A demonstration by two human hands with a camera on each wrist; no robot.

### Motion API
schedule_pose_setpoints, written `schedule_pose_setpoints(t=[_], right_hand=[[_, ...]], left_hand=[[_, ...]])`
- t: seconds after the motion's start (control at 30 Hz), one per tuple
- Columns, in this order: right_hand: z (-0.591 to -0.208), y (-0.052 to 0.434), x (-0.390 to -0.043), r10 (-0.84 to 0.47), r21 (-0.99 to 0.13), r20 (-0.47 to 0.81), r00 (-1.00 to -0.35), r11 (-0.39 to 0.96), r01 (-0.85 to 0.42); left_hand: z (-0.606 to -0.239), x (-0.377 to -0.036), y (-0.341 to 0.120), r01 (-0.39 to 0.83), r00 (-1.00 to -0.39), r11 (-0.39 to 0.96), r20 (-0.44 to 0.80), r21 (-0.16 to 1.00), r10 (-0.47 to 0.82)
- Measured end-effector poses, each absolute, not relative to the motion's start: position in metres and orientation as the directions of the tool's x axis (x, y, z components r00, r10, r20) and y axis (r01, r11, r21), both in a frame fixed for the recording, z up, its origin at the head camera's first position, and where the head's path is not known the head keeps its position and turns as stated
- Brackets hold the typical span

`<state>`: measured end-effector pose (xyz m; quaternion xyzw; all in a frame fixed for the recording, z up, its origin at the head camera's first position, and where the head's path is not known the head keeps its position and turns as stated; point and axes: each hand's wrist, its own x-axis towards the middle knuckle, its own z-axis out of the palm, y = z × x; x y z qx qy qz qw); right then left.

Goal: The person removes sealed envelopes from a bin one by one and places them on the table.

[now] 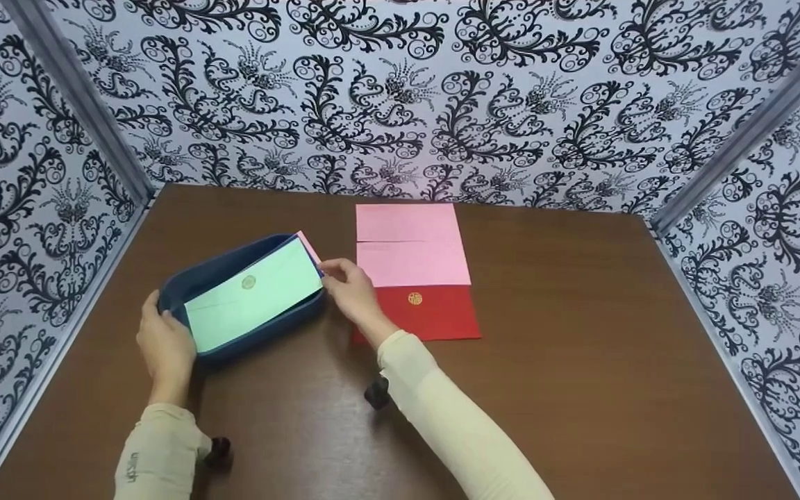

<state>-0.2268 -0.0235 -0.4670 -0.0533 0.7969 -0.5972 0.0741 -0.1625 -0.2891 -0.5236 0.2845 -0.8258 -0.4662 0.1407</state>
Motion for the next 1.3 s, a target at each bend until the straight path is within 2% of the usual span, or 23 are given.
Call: schedule_pose_setpoints(t=[0.3, 0.5, 0.73, 1.0, 1.3], right_hand=[[-0.467, -0.026, -0.226, -0.177, -0.978, -0.058, -0.982, 0.205, 0.021], [-0.470, -0.031, -0.228, -0.163, -0.996, -0.027, -0.986, 0.092, 0.012], [-0.469, -0.038, -0.231, -0.145, -0.995, -0.078, -0.986, -0.043, 0.085], [-0.477, -0.045, -0.231, -0.211, -0.990, -0.108, -0.972, -0.066, 0.125], [-0.489, -0.059, -0.226, -0.249, -0.992, -0.122, -0.961, 0.014, 0.123]], left_hand=[[-0.523, -0.162, -0.290, -0.337, -0.797, 0.398, -0.033, 0.853, -0.603], [-0.522, -0.164, -0.291, -0.345, -0.792, 0.398, -0.037, 0.850, -0.609], [-0.523, -0.165, -0.291, -0.357, -0.791, 0.399, -0.046, 0.845, -0.610], [-0.521, -0.164, -0.291, -0.355, -0.796, 0.394, -0.053, 0.848, -0.603], [-0.521, -0.164, -0.290, -0.355, -0.796, 0.396, -0.051, 0.847, -0.603]])
